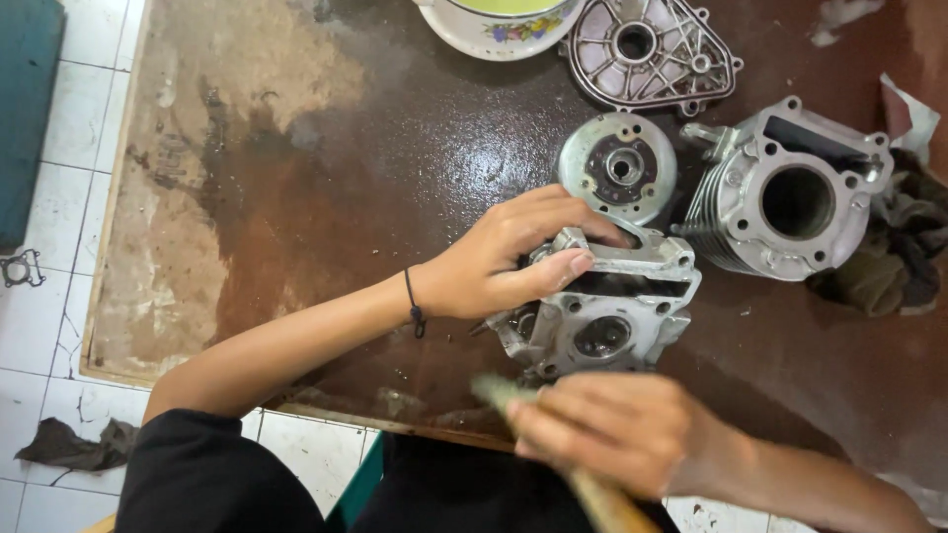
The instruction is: The person cleans a motorcycle engine cylinder head by holding it with one hand and scrubbing its surfaces with a brush dipped in cleaning fluid, rotating the cylinder head as needed to access all areas.
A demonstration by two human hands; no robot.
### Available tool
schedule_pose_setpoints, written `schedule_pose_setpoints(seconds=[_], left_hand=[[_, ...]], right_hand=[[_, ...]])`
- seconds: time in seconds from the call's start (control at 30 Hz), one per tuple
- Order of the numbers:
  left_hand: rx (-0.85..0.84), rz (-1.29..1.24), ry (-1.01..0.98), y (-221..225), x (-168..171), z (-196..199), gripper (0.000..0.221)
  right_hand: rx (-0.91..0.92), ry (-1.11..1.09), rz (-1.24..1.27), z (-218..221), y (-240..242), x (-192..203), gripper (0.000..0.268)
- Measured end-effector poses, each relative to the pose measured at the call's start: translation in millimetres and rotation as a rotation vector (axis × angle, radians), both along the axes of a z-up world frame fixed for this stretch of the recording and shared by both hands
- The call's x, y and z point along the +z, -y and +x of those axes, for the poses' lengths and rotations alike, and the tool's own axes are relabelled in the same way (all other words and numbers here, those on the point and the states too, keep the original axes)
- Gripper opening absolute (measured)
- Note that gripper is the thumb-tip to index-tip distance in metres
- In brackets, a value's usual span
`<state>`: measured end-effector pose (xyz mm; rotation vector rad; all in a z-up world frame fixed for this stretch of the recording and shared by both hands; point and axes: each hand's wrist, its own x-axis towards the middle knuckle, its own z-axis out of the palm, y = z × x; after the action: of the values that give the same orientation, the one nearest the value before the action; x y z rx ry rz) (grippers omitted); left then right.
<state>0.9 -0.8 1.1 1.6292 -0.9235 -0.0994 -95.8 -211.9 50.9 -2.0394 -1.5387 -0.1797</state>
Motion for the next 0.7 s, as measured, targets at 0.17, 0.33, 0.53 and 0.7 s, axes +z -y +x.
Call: schedule_pose_setpoints(seconds=[0.17, 0.33, 0.53, 0.7], left_hand=[[0.013, -0.007, 0.014, -0.9, 0.9, 1.1, 0.034], [-0.005, -0.020, 0.030, 0.3, -5.5, 1.0, 0.035], [-0.013, -0.011, 0.014, 0.7, -3.8, 1.4, 0.044], [-0.040, -0.028, -0.017, -1.0, -4.2, 1.6, 0.067]], right_hand=[[-0.226, 0.195, 0.066, 7.0, 13.2, 17.6, 0.032], [-0.218, 0.418, -0.021, -10.1, 3.9, 11.5, 0.038], [-0.131, -0.259, -0.078, -2.0, 11.1, -5.3, 0.040], [-0.408, 0.082, 0.138, 5.0, 32.1, -11.9, 0.039]])
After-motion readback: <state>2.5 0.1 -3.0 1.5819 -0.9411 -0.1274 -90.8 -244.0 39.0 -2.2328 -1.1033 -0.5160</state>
